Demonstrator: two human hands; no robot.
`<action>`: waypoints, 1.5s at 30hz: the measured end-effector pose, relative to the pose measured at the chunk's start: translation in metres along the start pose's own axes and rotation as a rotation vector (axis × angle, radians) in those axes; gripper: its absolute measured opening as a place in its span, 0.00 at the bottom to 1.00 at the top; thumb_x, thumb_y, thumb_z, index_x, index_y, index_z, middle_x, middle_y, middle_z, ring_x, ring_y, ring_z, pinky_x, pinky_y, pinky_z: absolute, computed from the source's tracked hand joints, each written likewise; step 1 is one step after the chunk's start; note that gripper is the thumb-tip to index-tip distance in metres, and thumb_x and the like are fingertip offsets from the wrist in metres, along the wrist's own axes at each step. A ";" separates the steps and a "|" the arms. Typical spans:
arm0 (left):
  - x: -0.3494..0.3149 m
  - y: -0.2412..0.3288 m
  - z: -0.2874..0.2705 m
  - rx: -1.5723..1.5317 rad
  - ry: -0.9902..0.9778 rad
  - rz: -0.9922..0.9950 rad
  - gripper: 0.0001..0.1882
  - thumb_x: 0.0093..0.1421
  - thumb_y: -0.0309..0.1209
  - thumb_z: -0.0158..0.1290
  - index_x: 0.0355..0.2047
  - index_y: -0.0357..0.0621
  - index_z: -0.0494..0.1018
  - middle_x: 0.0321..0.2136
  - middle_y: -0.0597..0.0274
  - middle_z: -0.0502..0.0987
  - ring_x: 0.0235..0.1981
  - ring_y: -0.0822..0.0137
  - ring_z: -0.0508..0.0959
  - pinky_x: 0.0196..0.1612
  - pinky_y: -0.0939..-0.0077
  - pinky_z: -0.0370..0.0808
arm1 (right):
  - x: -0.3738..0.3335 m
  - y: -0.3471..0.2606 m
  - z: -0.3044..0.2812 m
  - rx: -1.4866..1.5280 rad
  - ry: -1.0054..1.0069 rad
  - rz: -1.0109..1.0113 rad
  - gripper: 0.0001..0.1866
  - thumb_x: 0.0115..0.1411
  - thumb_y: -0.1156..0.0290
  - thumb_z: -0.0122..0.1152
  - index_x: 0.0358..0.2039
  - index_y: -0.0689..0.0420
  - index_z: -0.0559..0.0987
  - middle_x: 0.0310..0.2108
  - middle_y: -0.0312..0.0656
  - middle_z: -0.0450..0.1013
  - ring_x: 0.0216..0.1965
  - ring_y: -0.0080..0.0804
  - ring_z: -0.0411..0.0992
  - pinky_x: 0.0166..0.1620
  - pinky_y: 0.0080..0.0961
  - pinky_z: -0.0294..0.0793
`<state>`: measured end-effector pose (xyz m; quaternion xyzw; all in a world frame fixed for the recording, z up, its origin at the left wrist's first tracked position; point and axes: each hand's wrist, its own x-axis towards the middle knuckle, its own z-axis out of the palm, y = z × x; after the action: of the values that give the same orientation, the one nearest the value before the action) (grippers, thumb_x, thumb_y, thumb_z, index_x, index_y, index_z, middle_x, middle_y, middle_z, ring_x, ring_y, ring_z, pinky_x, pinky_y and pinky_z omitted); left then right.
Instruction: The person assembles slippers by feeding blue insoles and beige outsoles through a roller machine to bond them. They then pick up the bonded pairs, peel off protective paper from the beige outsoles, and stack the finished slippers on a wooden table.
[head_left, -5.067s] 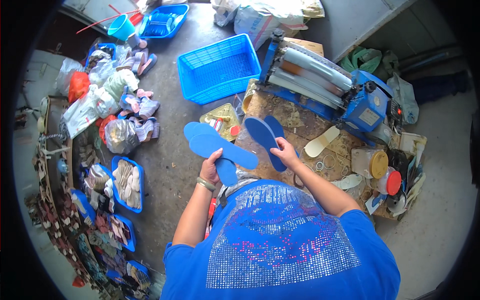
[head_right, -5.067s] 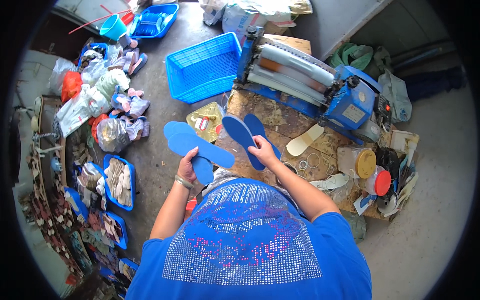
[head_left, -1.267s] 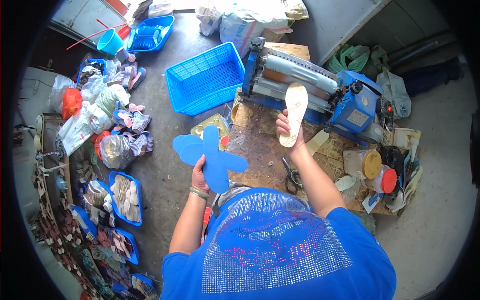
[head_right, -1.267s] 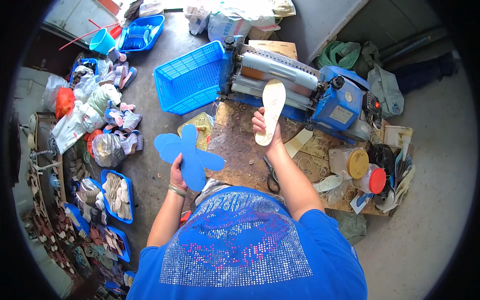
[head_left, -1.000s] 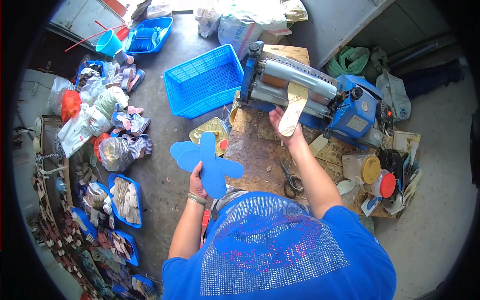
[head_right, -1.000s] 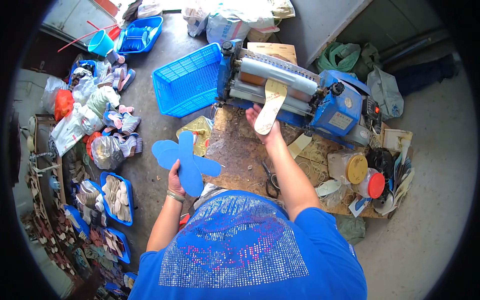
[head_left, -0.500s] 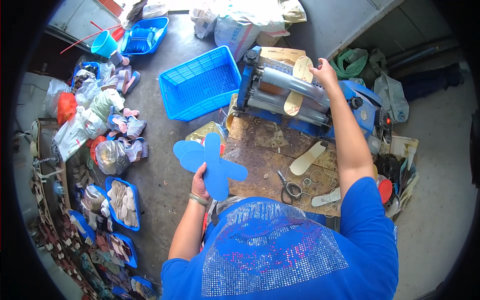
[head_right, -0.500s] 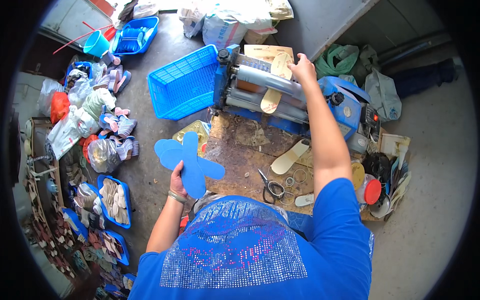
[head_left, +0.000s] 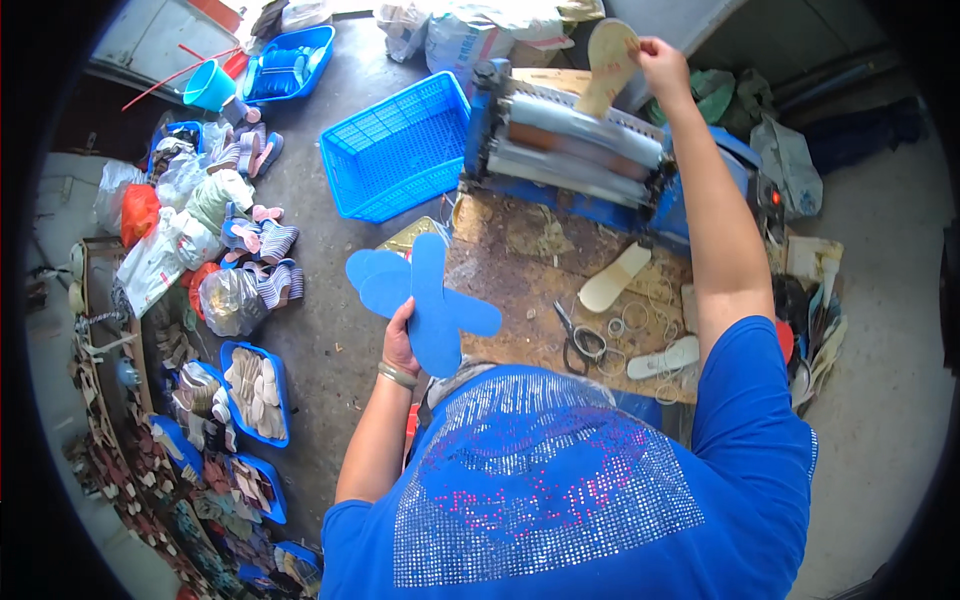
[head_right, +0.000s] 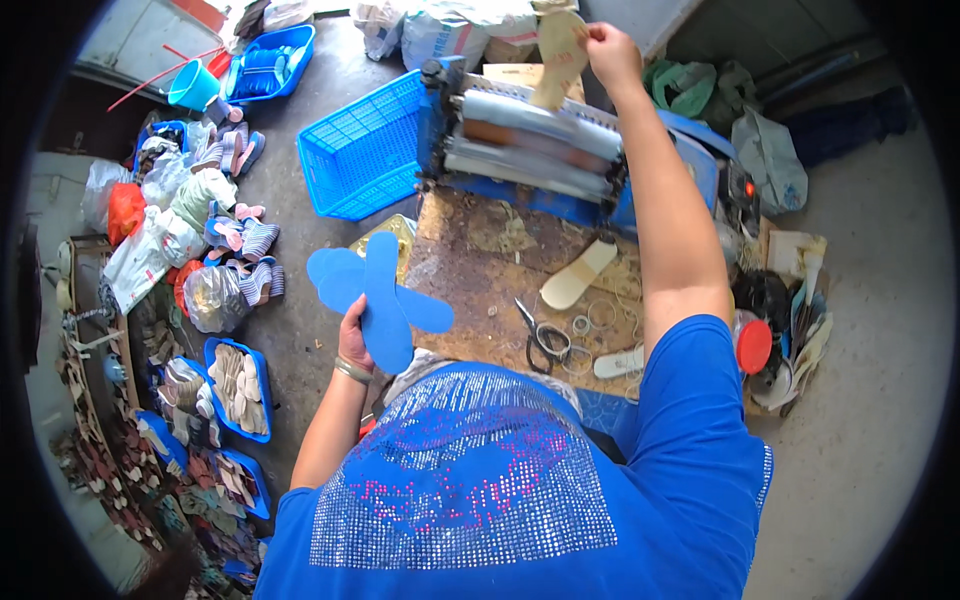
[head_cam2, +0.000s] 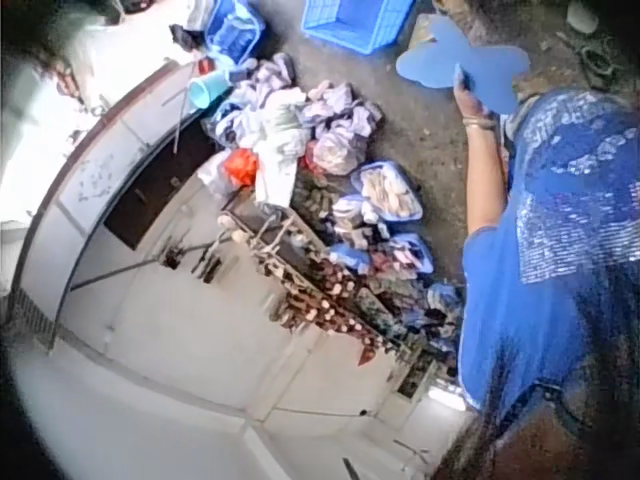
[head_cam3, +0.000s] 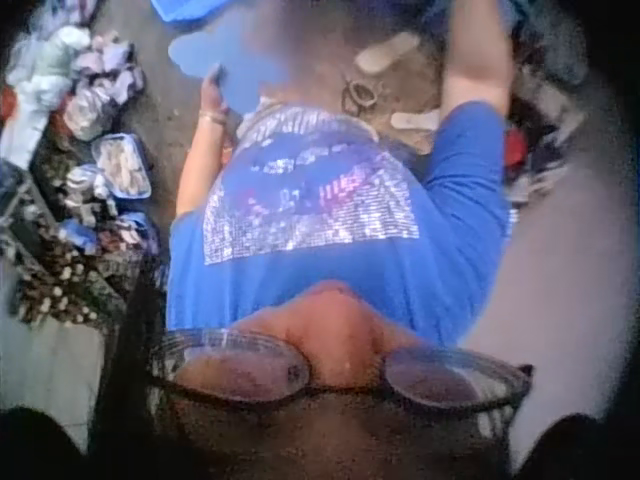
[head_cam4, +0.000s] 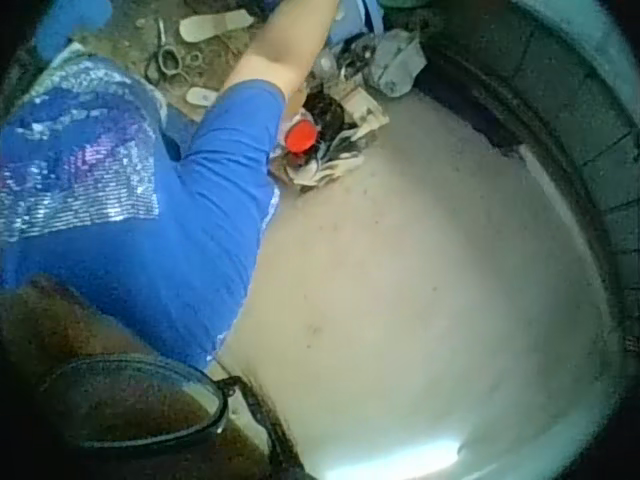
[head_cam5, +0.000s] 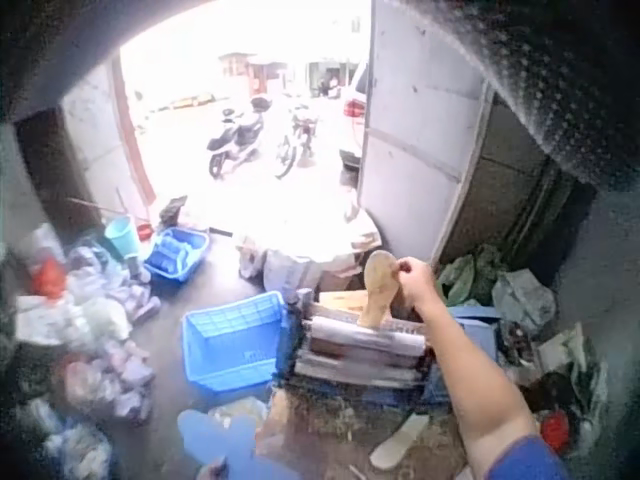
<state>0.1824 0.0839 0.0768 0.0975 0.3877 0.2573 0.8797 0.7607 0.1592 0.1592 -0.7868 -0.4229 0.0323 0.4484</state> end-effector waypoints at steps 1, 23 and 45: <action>-0.002 -0.003 0.003 0.007 -0.006 -0.001 0.23 0.59 0.39 0.53 0.50 0.37 0.68 0.41 0.54 0.77 0.40 0.60 0.79 0.46 0.63 0.77 | -0.011 -0.028 -0.011 0.039 0.030 -0.016 0.10 0.56 0.70 0.61 0.38 0.58 0.81 0.30 0.37 0.78 0.32 0.23 0.75 0.38 0.22 0.72; -0.108 -0.115 0.011 -0.129 -0.158 0.244 0.26 0.62 0.46 0.48 0.53 0.39 0.67 0.47 0.56 0.75 0.48 0.57 0.75 0.54 0.60 0.71 | -0.446 -0.172 -0.074 0.692 -0.662 -0.484 0.10 0.53 0.84 0.56 0.34 0.57 0.79 0.43 0.44 0.70 0.45 0.38 0.72 0.47 0.29 0.73; -0.332 -0.100 -0.132 -0.189 0.361 0.853 0.30 0.63 0.46 0.41 0.60 0.39 0.61 0.52 0.56 0.70 0.50 0.58 0.73 0.56 0.60 0.69 | -0.270 -0.107 0.191 0.930 -0.536 0.973 0.31 0.55 0.46 0.63 0.47 0.61 0.71 0.42 0.52 0.71 0.41 0.40 0.74 0.35 0.29 0.77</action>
<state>-0.0645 -0.1801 0.1600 0.1212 0.4347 0.6429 0.6190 0.4377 0.1271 0.0353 -0.5787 -0.0625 0.5967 0.5525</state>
